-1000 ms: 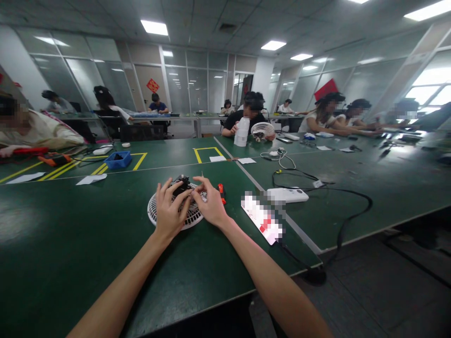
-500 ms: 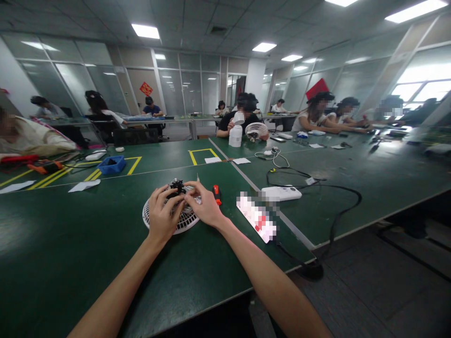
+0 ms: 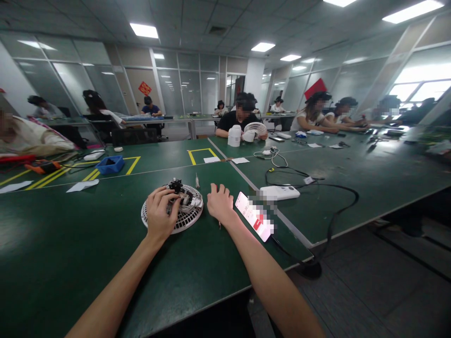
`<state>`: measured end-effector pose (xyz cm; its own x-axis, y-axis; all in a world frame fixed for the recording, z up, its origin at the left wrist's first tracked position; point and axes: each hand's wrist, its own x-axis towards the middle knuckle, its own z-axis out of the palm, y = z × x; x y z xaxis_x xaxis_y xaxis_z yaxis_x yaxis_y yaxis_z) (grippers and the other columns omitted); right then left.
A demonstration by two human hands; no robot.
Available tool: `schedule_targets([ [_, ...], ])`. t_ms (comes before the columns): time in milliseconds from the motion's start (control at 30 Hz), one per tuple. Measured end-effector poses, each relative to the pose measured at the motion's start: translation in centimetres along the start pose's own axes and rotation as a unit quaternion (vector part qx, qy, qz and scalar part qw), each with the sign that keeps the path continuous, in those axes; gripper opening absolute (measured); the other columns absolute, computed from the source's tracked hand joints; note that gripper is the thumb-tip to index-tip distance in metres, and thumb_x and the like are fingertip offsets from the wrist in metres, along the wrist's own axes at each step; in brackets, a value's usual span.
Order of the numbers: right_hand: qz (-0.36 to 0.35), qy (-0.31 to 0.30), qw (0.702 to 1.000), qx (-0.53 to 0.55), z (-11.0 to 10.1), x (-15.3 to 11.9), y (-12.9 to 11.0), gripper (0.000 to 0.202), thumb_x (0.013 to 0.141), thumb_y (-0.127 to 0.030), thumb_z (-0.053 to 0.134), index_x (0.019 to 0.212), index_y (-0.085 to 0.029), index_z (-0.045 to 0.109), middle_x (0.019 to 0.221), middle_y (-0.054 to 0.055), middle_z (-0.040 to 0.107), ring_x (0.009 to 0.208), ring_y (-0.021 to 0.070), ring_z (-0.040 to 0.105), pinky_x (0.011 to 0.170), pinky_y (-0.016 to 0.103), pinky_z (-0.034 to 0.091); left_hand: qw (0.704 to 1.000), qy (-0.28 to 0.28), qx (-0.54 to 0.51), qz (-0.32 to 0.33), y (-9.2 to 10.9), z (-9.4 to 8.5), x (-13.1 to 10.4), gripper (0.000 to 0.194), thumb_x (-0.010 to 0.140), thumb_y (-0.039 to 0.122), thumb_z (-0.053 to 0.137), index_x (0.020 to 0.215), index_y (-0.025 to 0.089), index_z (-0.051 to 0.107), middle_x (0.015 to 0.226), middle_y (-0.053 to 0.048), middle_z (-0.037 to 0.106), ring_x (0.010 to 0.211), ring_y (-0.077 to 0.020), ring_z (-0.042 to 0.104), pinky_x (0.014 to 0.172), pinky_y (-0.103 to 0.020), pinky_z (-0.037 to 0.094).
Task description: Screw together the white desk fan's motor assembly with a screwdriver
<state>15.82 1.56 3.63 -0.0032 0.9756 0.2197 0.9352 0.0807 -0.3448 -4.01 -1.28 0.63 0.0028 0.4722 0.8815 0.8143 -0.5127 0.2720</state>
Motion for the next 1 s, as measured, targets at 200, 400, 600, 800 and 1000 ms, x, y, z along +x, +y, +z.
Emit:
schedule_targets([
  [200,0.045,-0.093,0.994,-0.039,-1.0,0.3,0.0,0.052,0.095,-0.018,0.054,0.147,-0.017,0.047,0.132,0.025,0.065,0.122,0.0341,0.065,0.093,0.043,0.053,0.999,0.018,-0.002,0.033,-0.2,0.1,-0.1,0.009,0.093,0.027,0.065,0.099,0.020,0.069,0.110,-0.010,0.074,0.121,-0.0289,0.062,0.109,-0.051,0.047],
  [400,0.081,-0.087,0.989,0.091,-0.7,1.3,0.6,0.044,0.087,-0.021,0.063,0.130,-0.020,0.058,0.118,0.017,0.073,0.112,0.0333,0.071,0.089,0.043,0.055,0.998,0.031,0.000,0.056,0.1,0.1,0.0,0.007,0.093,0.025,0.066,0.098,0.020,0.068,0.109,-0.010,0.074,0.118,-0.0287,0.063,0.106,-0.051,0.049],
  [600,0.132,-0.060,0.822,0.551,0.6,3.4,0.4,0.041,0.082,-0.024,0.064,0.123,-0.022,0.058,0.066,-0.006,0.066,0.051,0.0144,0.058,0.055,0.028,0.052,0.998,0.025,-0.013,0.053,0.3,0.0,0.0,0.008,0.094,0.024,0.063,0.098,0.020,0.068,0.109,-0.010,0.074,0.120,-0.0282,0.063,0.107,-0.051,0.048],
  [800,0.033,-0.123,0.610,0.783,-1.1,2.7,-0.5,0.046,0.072,-0.023,0.077,0.114,-0.020,0.058,0.073,-0.003,0.074,0.055,0.0134,0.068,0.056,0.025,0.058,0.998,0.032,-0.025,0.041,0.3,-0.1,0.1,0.008,0.094,0.023,0.061,0.098,0.021,0.067,0.109,-0.010,0.074,0.120,-0.0280,0.062,0.108,-0.051,0.047],
  [1000,0.035,-0.099,0.562,0.821,-1.4,2.4,-0.3,0.047,0.067,-0.023,0.091,0.099,-0.023,0.058,0.078,-0.004,0.075,0.066,0.0151,0.076,0.062,0.024,0.063,0.997,0.051,-0.033,0.039,0.4,-0.2,0.1,0.009,0.094,0.022,0.060,0.102,0.021,0.062,0.108,-0.009,0.073,0.120,-0.0270,0.062,0.105,-0.048,0.048],
])
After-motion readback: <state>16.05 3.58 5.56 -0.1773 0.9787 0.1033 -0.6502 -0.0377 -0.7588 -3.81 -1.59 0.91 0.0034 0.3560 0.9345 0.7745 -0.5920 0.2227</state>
